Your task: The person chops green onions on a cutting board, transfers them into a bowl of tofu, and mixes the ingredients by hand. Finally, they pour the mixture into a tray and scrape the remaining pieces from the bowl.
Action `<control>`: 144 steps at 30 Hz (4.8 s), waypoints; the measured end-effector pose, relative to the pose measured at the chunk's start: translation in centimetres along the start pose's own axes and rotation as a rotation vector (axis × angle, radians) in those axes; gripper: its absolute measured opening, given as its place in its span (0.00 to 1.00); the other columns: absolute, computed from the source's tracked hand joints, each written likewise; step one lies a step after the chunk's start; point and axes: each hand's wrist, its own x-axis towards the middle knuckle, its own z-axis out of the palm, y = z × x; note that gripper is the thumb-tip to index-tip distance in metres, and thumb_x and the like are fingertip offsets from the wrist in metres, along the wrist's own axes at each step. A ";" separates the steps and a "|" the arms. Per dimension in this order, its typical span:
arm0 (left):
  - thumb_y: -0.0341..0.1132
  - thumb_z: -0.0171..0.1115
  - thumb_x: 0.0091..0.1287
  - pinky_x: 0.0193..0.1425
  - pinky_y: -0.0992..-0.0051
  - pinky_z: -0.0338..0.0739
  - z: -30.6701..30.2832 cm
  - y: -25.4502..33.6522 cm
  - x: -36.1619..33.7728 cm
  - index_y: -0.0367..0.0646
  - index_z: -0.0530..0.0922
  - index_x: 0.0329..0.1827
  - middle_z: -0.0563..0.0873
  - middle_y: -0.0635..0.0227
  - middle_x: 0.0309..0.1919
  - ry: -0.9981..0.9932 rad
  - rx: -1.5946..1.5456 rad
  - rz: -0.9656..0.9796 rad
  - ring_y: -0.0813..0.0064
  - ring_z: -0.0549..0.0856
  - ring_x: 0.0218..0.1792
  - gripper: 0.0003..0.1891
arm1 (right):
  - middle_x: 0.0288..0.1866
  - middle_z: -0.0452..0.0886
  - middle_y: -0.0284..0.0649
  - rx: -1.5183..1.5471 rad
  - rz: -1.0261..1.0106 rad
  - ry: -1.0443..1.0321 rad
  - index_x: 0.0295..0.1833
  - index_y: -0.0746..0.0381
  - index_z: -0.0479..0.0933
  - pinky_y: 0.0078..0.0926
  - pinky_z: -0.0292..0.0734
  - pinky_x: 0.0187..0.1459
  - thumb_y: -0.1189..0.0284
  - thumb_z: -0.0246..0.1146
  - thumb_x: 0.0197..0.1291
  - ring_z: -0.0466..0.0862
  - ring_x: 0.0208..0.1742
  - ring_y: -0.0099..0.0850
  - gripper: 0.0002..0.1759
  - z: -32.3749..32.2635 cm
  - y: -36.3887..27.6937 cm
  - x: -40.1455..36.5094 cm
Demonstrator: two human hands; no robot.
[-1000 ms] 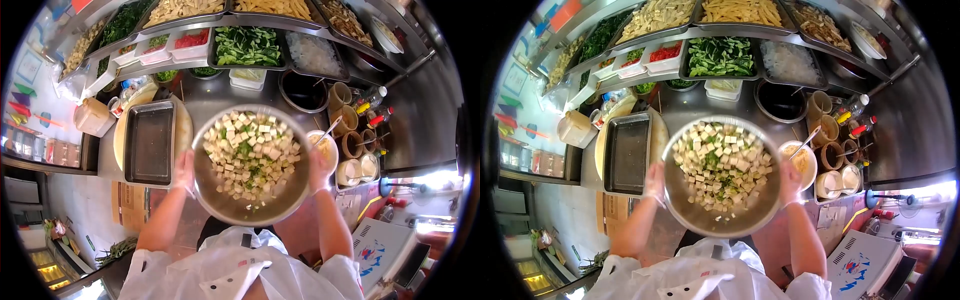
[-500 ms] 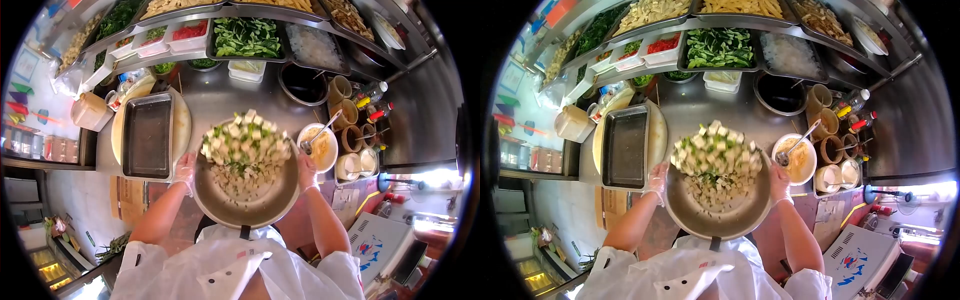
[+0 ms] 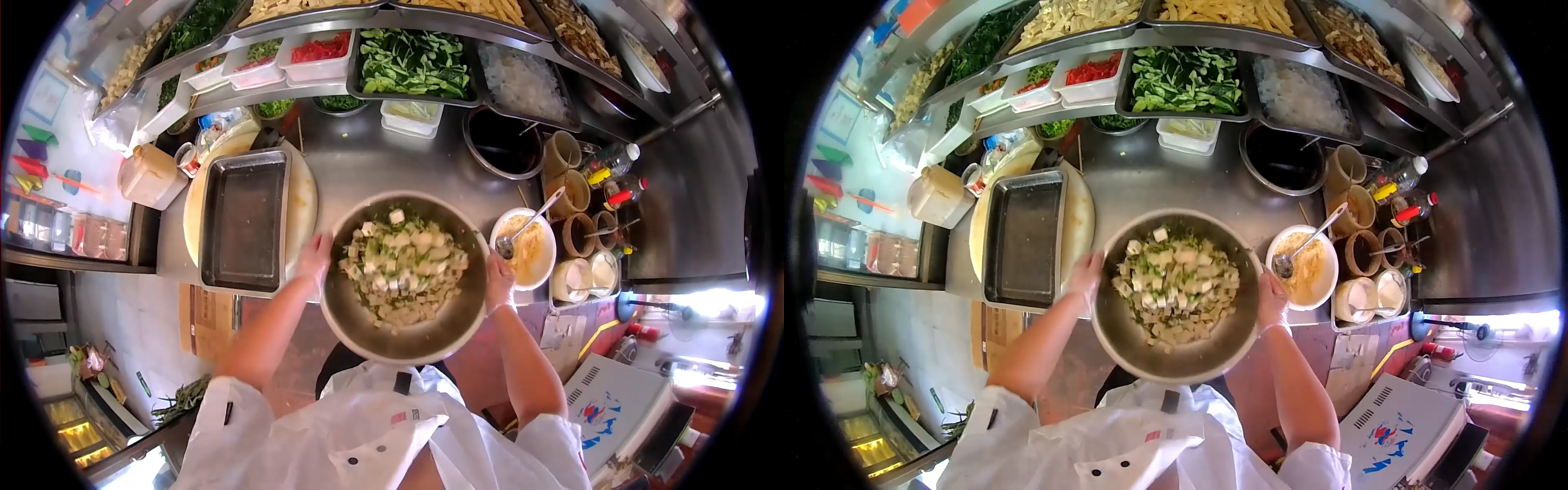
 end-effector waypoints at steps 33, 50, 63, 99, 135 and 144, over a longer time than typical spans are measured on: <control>0.44 0.55 0.84 0.68 0.64 0.78 0.3 1.7 1.1 0.38 0.80 0.71 0.90 0.48 0.58 0.037 0.194 0.331 0.53 0.88 0.60 0.22 | 0.60 0.85 0.52 -0.279 -0.547 -0.209 0.63 0.60 0.83 0.45 0.80 0.66 0.62 0.63 0.78 0.85 0.62 0.50 0.18 10.3 -17.5 -5.4; 0.54 0.61 0.83 0.66 0.70 0.75 -6.4 5.9 -1.4 0.45 0.83 0.65 0.88 0.66 0.55 -0.096 -0.455 -0.052 0.74 0.82 0.57 0.22 | 0.64 0.88 0.47 -0.288 -0.146 -0.151 0.75 0.55 0.79 0.33 0.76 0.69 0.52 0.56 0.82 0.86 0.64 0.38 0.28 1.2 -19.0 1.6; 0.57 0.64 0.79 0.74 0.67 0.73 -6.2 6.4 -4.0 0.40 0.78 0.74 0.86 0.61 0.65 0.024 -0.241 -0.072 0.69 0.83 0.64 0.32 | 0.65 0.89 0.40 -0.139 -0.096 -0.153 0.75 0.58 0.81 0.27 0.75 0.67 0.55 0.61 0.81 0.83 0.62 0.28 0.26 1.2 -16.8 1.3; 0.54 0.62 0.81 0.62 0.73 0.77 -2.7 -0.7 -3.9 0.40 0.86 0.61 0.90 0.68 0.50 0.144 -0.157 -0.054 0.77 0.83 0.52 0.24 | 0.65 0.88 0.43 -0.248 -0.145 -0.194 0.74 0.56 0.81 0.27 0.74 0.69 0.56 0.61 0.81 0.84 0.62 0.31 0.25 2.4 -5.0 4.7; 0.19 0.61 0.63 0.49 0.57 0.91 -15.2 10.1 -13.8 0.46 0.82 0.64 0.89 0.62 0.46 0.489 -0.813 -0.212 0.60 0.90 0.44 0.25 | 0.64 0.85 0.47 0.133 0.169 -0.378 0.70 0.67 0.81 0.38 0.74 0.69 0.38 0.50 0.80 0.82 0.64 0.38 0.41 17.0 -15.0 3.7; 0.14 0.50 0.52 0.61 0.69 0.85 -32.0 19.1 -14.6 0.34 0.80 0.73 0.89 0.59 0.61 0.394 -0.628 0.354 0.66 0.90 0.52 0.39 | 0.65 0.84 0.47 0.321 0.322 -0.707 0.75 0.65 0.76 0.39 0.79 0.65 0.37 0.51 0.80 0.84 0.61 0.38 0.43 40.4 -12.5 -1.5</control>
